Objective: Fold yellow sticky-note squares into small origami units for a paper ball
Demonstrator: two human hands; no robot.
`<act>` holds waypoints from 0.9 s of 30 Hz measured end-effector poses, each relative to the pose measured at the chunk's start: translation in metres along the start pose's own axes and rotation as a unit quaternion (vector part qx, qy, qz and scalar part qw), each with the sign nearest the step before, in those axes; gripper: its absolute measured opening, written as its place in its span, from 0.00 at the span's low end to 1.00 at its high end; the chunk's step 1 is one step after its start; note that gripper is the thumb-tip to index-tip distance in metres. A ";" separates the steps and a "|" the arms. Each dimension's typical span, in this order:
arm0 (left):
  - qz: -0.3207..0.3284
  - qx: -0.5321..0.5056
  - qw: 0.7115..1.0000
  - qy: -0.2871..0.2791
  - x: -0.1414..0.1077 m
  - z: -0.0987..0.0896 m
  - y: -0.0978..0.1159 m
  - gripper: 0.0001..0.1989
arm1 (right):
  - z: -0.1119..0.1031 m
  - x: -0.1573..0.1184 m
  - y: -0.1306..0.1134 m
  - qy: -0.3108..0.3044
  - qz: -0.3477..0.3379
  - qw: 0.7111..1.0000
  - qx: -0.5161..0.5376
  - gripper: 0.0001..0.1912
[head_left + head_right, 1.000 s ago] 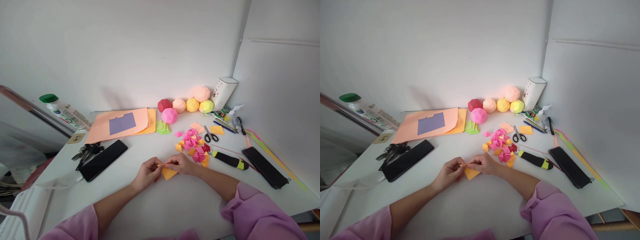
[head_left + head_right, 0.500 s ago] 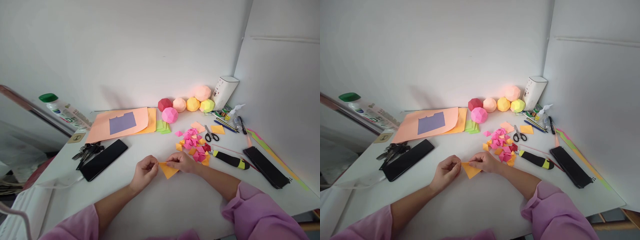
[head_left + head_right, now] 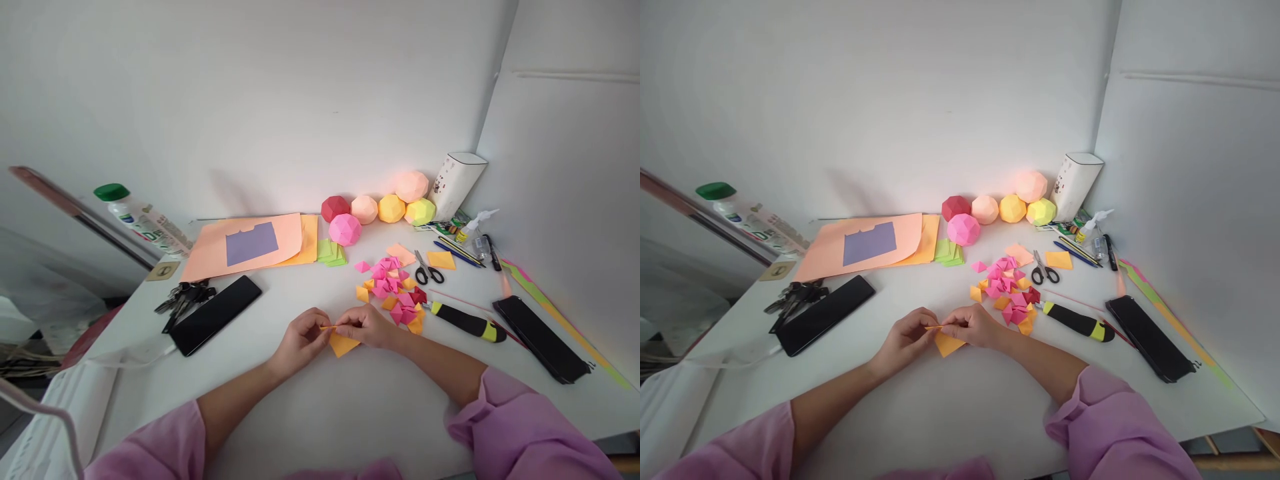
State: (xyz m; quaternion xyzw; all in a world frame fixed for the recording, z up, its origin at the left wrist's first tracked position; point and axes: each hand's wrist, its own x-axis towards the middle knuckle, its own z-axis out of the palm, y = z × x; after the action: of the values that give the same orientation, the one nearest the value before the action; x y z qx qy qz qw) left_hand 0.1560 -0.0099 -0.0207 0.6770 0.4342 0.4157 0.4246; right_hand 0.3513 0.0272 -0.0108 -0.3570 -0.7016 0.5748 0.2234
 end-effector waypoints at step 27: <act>0.027 0.082 0.994 0.071 -0.001 -0.006 0.003 0.06 | 0.001 -0.002 0.004 0.087 -0.036 0.995 0.036 0.04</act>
State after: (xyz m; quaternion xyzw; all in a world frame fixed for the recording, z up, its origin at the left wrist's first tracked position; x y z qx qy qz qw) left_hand 0.1511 -0.0104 -0.0160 0.6896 0.4775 0.4368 0.3251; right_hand 0.3525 0.0251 -0.0146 -0.3717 -0.6712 0.5576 0.3168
